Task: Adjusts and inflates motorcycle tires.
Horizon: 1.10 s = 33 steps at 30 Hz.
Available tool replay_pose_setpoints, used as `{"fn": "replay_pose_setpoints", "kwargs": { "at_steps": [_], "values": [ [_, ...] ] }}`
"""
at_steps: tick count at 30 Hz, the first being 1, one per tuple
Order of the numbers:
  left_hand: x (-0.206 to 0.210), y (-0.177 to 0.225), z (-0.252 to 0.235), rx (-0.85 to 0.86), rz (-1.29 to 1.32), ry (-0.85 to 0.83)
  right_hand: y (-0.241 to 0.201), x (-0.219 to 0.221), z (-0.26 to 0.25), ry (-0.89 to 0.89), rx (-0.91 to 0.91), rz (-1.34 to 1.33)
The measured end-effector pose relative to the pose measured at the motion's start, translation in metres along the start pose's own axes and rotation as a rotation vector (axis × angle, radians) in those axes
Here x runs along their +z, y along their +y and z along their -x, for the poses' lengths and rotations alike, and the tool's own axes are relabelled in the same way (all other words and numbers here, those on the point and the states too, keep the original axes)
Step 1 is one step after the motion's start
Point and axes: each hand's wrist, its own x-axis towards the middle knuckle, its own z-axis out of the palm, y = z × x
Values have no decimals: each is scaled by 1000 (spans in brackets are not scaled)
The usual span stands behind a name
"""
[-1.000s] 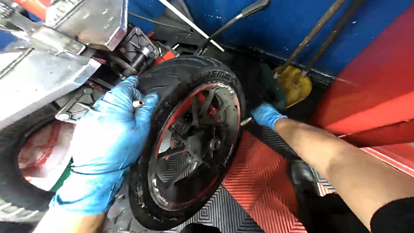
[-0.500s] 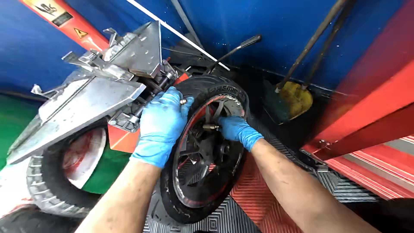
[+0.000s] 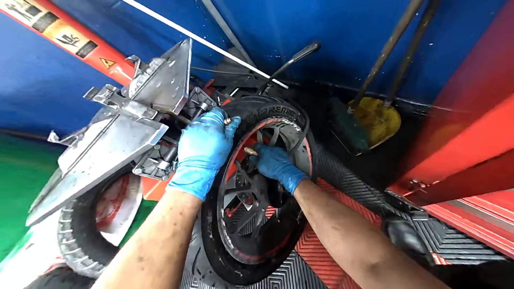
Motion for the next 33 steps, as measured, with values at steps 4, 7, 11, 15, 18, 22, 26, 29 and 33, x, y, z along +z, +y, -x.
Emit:
{"fn": "replay_pose_setpoints", "kwargs": {
  "at_steps": [4,7,11,15,18,22,26,29,33],
  "values": [
    [2,-1,-1,3,-18,4,-17,-19,28,76,34,-271],
    [3,-2,-7,-9,-22,-13,-21,-13,14,8,92,-266],
    [0,3,-10,-35,-4,-70,-37,3,-15,-47,263,-144],
    [-5,8,-14,-55,-11,-100,-47,16,-14,105,300,-187],
    [-2,7,-14,-49,-25,-85,-44,19,-14,163,291,-275],
    [0,3,-10,-35,-27,-50,-43,18,-23,126,319,-431],
    [-1,1,-11,-55,24,-64,-45,21,-30,118,331,-459],
    [0,0,-12,-49,10,-78,-46,25,-33,144,318,-428],
    [2,-3,-10,-40,44,-47,-44,24,-35,155,283,-419]
  ]
}}
